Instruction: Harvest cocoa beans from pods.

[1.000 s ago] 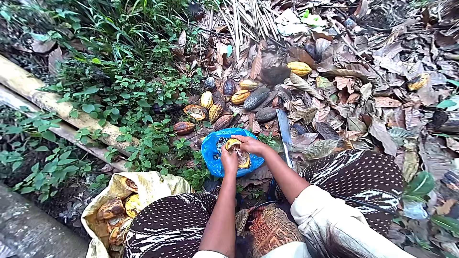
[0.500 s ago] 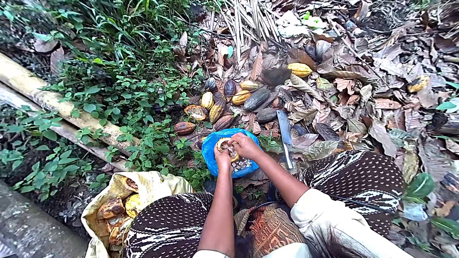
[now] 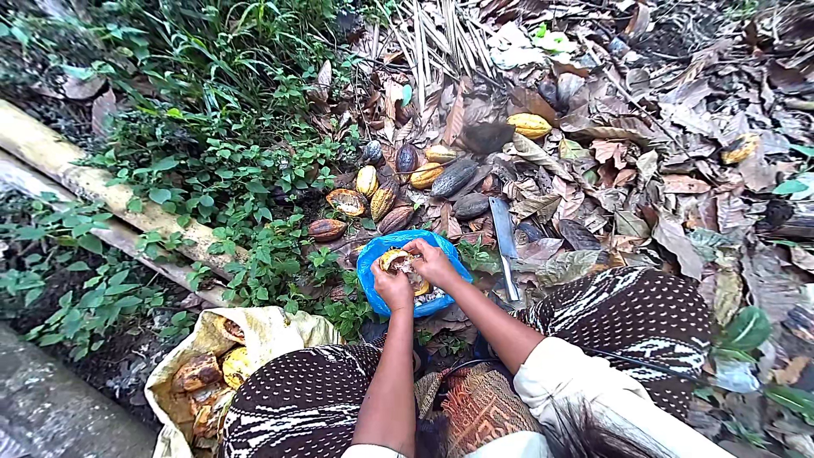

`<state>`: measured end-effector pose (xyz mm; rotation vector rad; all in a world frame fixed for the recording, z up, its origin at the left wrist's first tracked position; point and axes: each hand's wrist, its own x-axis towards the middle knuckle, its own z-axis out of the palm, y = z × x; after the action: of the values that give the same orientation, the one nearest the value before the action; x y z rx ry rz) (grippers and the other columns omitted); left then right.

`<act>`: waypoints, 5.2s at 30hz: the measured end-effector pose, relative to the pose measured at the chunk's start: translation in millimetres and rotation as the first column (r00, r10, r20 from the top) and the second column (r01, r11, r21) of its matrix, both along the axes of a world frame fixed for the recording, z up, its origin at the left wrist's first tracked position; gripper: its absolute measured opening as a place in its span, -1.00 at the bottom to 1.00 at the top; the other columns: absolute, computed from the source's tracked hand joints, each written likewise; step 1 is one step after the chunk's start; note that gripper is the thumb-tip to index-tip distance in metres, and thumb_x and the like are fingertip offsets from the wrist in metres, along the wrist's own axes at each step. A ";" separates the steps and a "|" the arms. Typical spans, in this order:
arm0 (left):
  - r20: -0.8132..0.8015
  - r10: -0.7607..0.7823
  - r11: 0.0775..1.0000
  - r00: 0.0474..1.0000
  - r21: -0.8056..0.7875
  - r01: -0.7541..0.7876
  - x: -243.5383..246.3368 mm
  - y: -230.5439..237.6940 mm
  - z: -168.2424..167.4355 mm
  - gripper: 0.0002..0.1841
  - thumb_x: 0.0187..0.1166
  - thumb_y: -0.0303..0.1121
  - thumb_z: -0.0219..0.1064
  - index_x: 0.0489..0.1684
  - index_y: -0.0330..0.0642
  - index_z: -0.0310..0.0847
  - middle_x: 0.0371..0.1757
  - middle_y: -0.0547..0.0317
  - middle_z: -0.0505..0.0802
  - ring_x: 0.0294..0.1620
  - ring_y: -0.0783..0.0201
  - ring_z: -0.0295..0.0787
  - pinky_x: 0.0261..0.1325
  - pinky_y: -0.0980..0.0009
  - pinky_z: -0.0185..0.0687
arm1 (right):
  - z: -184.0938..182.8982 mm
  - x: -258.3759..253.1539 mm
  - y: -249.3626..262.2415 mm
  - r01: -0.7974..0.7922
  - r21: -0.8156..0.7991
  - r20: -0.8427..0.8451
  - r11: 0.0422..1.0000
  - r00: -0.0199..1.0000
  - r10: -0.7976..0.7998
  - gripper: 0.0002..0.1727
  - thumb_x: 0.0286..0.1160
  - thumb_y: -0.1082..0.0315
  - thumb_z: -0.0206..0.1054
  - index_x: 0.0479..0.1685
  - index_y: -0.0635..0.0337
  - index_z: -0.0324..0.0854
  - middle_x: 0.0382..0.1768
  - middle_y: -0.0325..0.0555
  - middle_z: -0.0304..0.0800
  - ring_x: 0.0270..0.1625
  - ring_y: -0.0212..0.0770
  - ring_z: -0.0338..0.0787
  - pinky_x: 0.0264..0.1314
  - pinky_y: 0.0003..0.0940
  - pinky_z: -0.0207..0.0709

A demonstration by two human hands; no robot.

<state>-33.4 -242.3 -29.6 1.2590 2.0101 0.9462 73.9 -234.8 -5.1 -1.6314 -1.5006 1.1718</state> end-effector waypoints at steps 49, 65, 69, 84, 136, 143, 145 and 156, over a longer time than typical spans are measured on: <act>0.360 -0.317 0.943 0.877 0.025 0.331 2.7 11.7 -11.8 -0.41 0.59 -0.66 -0.03 0.70 -0.23 0.22 0.49 -0.24 0.65 0.43 -0.08 0.65 0.41 -0.08 0.54 | -18.1 12.8 13.2 0.227 -0.342 -0.187 0.912 0.935 -0.303 -0.81 0.41 0.38 0.57 -0.11 0.32 0.85 0.45 0.18 0.63 0.51 0.09 0.57 0.55 0.15 0.42; 0.361 -0.285 0.952 0.888 0.004 0.305 -8.5 20.9 -12.0 -0.46 0.65 -0.65 -0.04 0.64 -0.17 0.34 0.43 -0.18 0.70 0.36 -0.03 0.69 0.36 -0.07 0.58 | -38.7 17.5 17.0 -0.082 -0.166 0.047 0.983 0.995 0.091 -0.80 0.52 0.40 0.47 -0.04 0.34 0.85 0.26 0.32 0.71 0.33 0.25 0.69 0.44 0.25 0.49; 0.417 -0.131 0.987 0.899 -0.034 0.159 -13.9 23.9 -13.6 -0.45 0.60 -0.69 -0.03 0.59 -0.17 0.40 0.39 -0.18 0.71 0.31 -0.02 0.71 0.30 -0.05 0.61 | -27.3 24.3 17.3 -0.246 -0.093 0.223 0.965 0.939 0.261 -0.87 0.44 0.55 0.40 -0.15 0.36 0.83 0.32 0.23 0.71 0.38 0.22 0.70 0.44 0.23 0.52; 0.116 -0.086 0.988 0.989 -0.115 0.099 -21.5 30.8 25.2 -0.48 0.63 -0.67 0.09 0.63 -0.31 0.36 0.42 -0.29 0.70 0.45 -0.12 0.66 0.52 -0.03 0.52 | 0.1 -26.7 -1.4 -0.521 -0.066 0.559 0.851 0.687 0.464 -0.58 0.74 0.33 0.06 0.42 0.32 0.61 0.49 0.23 0.59 0.64 0.29 0.42 0.60 0.32 0.21; 0.195 -0.003 0.921 0.981 0.382 -0.073 -261.5 -106.8 248.7 -0.71 0.74 -0.50 -0.02 0.29 0.04 0.39 -0.07 0.47 0.79 -0.21 0.51 0.78 -0.14 0.48 0.78 | -42.8 8.5 0.3 -0.036 -0.155 0.136 0.987 0.989 0.058 -0.75 0.65 0.54 0.17 0.12 0.45 0.69 0.15 0.39 0.76 0.26 0.30 0.75 0.40 0.27 0.52; -0.254 0.364 0.931 0.896 0.079 -0.355 -328.0 -160.5 139.3 -0.56 0.64 -0.59 0.11 0.51 -0.28 0.50 0.34 -0.20 0.75 0.29 0.05 0.73 0.37 0.01 0.61 | -47.7 7.4 -2.1 -0.093 -0.219 0.117 0.971 0.986 0.121 -0.75 0.71 0.52 0.14 0.14 0.45 0.66 0.11 0.36 0.78 0.15 0.25 0.81 0.32 0.25 0.58; -0.386 0.384 0.916 0.839 0.046 -0.398 -337.3 -159.4 116.0 -0.56 0.65 -0.63 0.04 0.50 -0.34 0.52 0.42 -0.31 0.69 0.50 -0.13 0.60 0.57 -0.08 0.41 | -45.2 8.0 -3.8 -0.110 -0.238 0.125 0.965 0.982 0.142 -0.75 0.71 0.54 0.13 0.15 0.44 0.67 0.13 0.35 0.79 0.16 0.25 0.81 0.32 0.25 0.58; -0.448 -0.114 0.806 0.887 -0.564 -0.181 -388.2 -188.3 60.1 -0.72 0.67 -0.47 0.23 0.18 -0.45 0.73 0.41 -0.47 0.69 0.52 -0.43 0.52 0.57 -0.41 0.25 | -63.3 28.7 -4.3 -0.139 -0.291 0.255 0.947 0.943 0.217 -0.74 0.68 0.43 0.26 0.14 0.40 0.74 0.16 0.39 0.80 0.33 0.37 0.74 0.46 0.37 0.46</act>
<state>-421.6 -430.6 30.5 1.1412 2.4255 -0.0411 102.6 -239.1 -68.4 -1.9454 -1.7621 1.3331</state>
